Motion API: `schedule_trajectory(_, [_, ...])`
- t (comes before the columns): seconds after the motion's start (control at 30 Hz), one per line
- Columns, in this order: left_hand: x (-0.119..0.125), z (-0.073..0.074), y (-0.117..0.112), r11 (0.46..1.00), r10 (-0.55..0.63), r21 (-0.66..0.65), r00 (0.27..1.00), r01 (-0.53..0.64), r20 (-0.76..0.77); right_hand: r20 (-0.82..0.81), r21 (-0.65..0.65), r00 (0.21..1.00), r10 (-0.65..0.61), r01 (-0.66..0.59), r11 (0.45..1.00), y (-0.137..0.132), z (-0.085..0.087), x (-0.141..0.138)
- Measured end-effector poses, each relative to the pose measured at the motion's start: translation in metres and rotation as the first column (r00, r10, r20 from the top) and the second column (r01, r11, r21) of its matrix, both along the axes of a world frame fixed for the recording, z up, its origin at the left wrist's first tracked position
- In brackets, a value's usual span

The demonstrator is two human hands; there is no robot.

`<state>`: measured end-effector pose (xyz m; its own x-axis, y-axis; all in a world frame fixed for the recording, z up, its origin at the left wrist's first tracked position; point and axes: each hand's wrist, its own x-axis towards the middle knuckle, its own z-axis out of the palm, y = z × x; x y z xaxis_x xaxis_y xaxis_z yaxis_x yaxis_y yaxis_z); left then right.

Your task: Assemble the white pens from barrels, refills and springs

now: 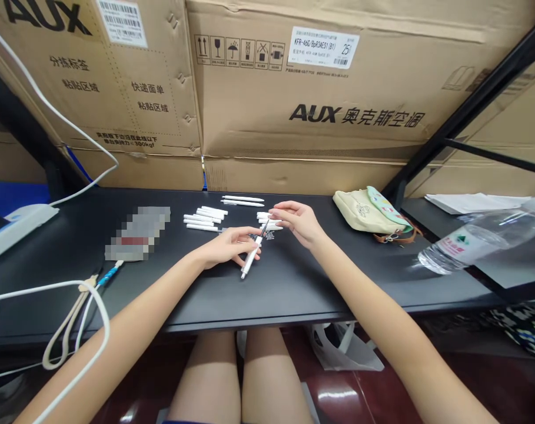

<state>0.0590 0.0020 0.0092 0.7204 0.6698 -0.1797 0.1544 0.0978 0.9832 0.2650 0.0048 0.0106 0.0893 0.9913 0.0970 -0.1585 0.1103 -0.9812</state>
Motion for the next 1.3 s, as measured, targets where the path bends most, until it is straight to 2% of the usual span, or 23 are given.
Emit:
schedule_trajectory(0.37, [0.0,0.0,0.0,1.0,0.011,0.023,1.0,-0.011,0.007,0.054,-0.005,0.988,0.148,-0.148,0.989,-0.001,-0.005,-0.002])
schedule_trajectory(0.43, [0.0,0.0,0.001,0.999,0.034,0.027,0.999,-0.035,0.02,0.06,-0.008,0.993,0.1,-0.1,0.995,0.002,-0.004,0.003])
schedule_trajectory(0.57, [-0.002,0.0,0.004,0.99,0.137,0.007,0.988,-0.138,0.073,0.104,0.017,0.988,-0.116,0.115,0.993,0.022,-0.005,0.021])
schedule_trajectory(0.67, [-0.004,0.001,0.006,0.977,0.211,-0.003,0.968,-0.213,0.136,0.271,0.017,0.947,-0.17,0.172,0.985,0.044,-0.01,0.032])
schedule_trajectory(0.73, [-0.005,0.001,0.006,0.97,0.242,0.0,0.958,-0.245,0.157,0.404,0.011,0.908,-0.109,0.114,0.993,0.057,-0.014,0.035])
schedule_trajectory(0.8, [-0.005,0.002,0.006,0.964,0.262,0.0,0.952,-0.265,0.161,0.504,-0.02,0.863,0.012,-0.002,1.0,0.065,-0.017,0.036])
schedule_trajectory(0.87, [-0.006,0.003,0.006,0.963,0.267,-0.001,0.951,-0.27,0.157,0.558,-0.058,0.819,0.132,-0.12,0.991,0.069,-0.02,0.035])
schedule_trajectory(0.93, [-0.006,0.004,0.006,0.964,0.264,0.0,0.952,-0.268,0.155,0.585,-0.075,0.787,0.196,-0.188,0.979,0.071,-0.022,0.034])
schedule_trajectory(1.07, [-0.006,0.004,0.006,0.965,0.26,0.002,0.952,-0.264,0.158,0.613,-0.073,0.763,0.205,-0.203,0.976,0.074,-0.026,0.035])
schedule_trajectory(1.3, [-0.006,0.002,0.006,0.965,0.26,-0.003,0.952,-0.263,0.161,0.592,-0.089,0.778,0.21,-0.196,0.977,0.075,-0.027,0.035])
